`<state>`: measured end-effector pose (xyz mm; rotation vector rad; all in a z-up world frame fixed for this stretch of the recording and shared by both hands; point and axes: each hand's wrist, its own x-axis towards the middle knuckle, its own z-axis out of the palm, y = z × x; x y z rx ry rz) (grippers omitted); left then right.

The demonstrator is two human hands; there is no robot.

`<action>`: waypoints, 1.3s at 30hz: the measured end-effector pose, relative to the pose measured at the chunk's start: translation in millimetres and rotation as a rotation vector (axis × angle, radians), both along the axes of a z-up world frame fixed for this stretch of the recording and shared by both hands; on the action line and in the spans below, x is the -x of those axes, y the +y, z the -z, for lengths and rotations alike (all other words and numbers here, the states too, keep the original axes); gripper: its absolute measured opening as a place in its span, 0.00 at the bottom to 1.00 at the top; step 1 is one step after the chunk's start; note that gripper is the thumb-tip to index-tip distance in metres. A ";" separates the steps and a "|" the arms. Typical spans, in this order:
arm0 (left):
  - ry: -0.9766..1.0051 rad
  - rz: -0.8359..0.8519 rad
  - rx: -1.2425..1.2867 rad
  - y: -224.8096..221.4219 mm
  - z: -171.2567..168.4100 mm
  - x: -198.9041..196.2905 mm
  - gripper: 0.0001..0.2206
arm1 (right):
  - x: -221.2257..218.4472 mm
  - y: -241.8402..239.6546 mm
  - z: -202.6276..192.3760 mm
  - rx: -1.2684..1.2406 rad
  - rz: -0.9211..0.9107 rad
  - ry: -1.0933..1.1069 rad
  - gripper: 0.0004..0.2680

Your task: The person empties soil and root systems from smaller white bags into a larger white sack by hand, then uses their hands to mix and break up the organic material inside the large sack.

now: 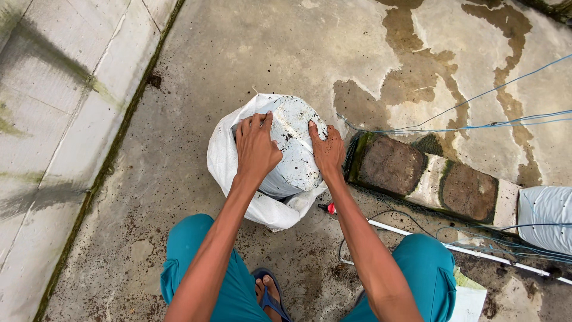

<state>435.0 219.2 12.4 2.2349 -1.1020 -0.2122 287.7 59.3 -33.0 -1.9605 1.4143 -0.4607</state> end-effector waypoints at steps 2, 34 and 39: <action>-0.030 0.018 -0.020 1.7 3.0 -2.1 0.32 | 4.1 3.9 2.6 -0.002 -0.002 -0.019 0.30; 0.419 -0.128 -0.238 -17.0 -13.3 -43.9 0.12 | 89.9 12.0 -19.4 -0.595 -0.236 -0.223 0.16; 0.492 -0.254 -0.035 -13.2 -6.0 -30.2 0.06 | 80.0 44.2 -102.2 -0.285 -0.414 -0.174 0.22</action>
